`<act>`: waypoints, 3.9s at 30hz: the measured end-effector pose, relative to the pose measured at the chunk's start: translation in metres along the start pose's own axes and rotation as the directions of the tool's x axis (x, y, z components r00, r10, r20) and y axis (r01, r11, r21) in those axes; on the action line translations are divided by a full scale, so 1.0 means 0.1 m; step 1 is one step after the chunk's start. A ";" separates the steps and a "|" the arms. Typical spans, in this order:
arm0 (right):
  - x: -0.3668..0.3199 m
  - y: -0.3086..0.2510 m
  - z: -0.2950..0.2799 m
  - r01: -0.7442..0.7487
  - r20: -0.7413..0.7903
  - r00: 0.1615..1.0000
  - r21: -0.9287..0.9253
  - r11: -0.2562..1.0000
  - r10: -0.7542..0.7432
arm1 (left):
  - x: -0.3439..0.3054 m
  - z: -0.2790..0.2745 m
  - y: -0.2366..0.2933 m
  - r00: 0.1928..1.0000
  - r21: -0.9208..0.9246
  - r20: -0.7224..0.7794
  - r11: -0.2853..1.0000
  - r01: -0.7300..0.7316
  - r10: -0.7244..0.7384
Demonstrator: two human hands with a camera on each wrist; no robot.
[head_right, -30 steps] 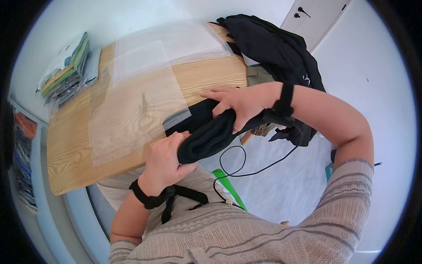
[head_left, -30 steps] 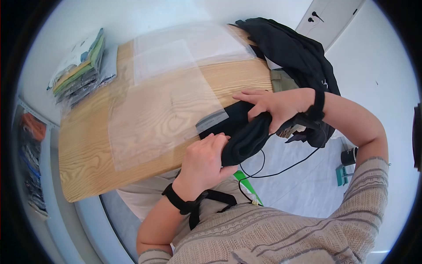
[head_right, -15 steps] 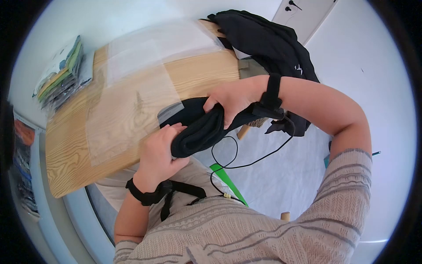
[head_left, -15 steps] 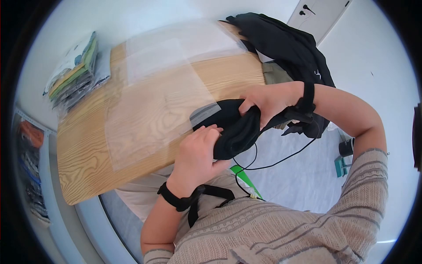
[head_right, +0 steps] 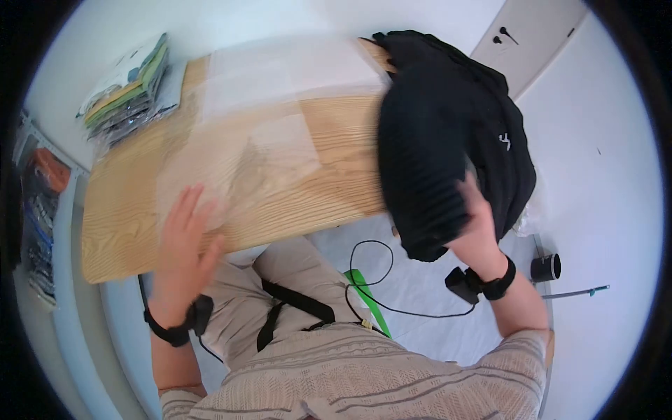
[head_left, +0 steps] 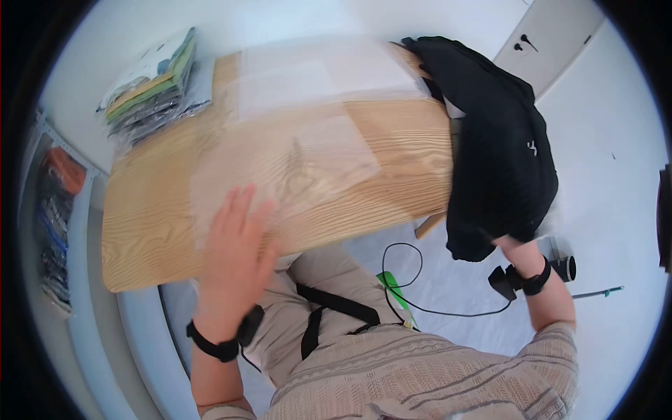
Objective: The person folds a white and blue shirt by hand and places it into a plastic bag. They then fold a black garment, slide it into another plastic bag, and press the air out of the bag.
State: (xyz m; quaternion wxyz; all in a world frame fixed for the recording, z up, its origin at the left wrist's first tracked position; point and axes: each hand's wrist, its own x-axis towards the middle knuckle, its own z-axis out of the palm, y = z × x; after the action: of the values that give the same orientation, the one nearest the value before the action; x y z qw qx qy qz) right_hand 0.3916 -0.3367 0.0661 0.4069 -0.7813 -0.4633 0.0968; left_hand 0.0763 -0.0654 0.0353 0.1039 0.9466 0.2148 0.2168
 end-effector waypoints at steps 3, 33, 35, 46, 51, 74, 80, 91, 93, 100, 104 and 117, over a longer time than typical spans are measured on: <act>-0.02 -0.04 0.28 0.140 -0.287 0.954 0.678 0.722 0.085 | -0.07 0.01 -0.25 0.992 0.134 0.105 0.990 0.049 -0.063; -0.15 -0.27 0.79 -0.187 0.174 0.980 0.671 0.718 0.092 | 0.29 0.22 0.07 0.996 0.082 -0.076 0.996 -0.034 0.040; -0.01 -0.28 0.73 0.109 0.132 0.975 0.408 0.906 -0.177 | 0.32 0.20 0.09 0.994 0.083 -0.097 0.996 -0.033 0.042; 0.14 -0.59 0.67 0.352 0.474 0.837 -0.081 0.933 -0.274 | 0.46 0.14 0.33 0.962 0.062 -0.265 0.997 -0.049 0.064; 0.26 -0.67 0.63 0.179 0.415 0.905 -0.168 0.969 -0.095 | 0.42 0.08 0.36 0.969 0.114 -0.234 0.992 -0.056 0.082; 1.59 -0.85 1.29 -0.194 0.178 0.929 -0.514 0.836 0.325 | 0.55 0.73 1.15 0.913 0.091 -0.324 0.969 -0.229 0.247; 1.48 -0.15 1.30 -0.015 0.064 0.998 0.029 0.999 0.013 | 0.43 0.70 1.02 0.935 -0.072 -0.335 0.986 -0.148 0.116; 1.47 -0.14 0.92 -0.616 0.523 0.772 0.475 0.628 0.361 | 0.14 1.10 1.23 0.935 0.091 -0.221 0.960 -0.263 0.277; 1.52 -0.12 0.91 -0.629 0.553 0.751 0.429 0.648 0.362 | 0.12 1.12 1.25 0.950 0.134 -0.186 0.965 -0.227 0.249; 1.62 0.21 1.08 -0.700 0.606 0.711 0.557 0.448 0.357 | 0.11 1.12 1.21 0.979 0.164 -0.090 0.972 -0.168 0.184; 1.52 0.07 1.18 -0.721 0.565 0.688 0.601 0.344 0.456 | 0.07 1.15 1.21 0.983 0.224 -0.098 0.966 -0.132 0.157; 1.43 -0.27 1.58 -0.563 0.566 0.813 0.824 -0.065 0.133 | 0.03 1.08 1.03 0.983 0.097 -0.149 0.991 -0.095 0.109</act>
State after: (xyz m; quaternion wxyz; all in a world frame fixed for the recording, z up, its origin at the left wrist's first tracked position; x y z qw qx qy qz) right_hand 0.3698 -0.1296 0.0155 0.7045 -0.3485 -0.1020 0.6097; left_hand 0.1656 -0.1666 -0.0295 0.0334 0.9405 0.1829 0.2845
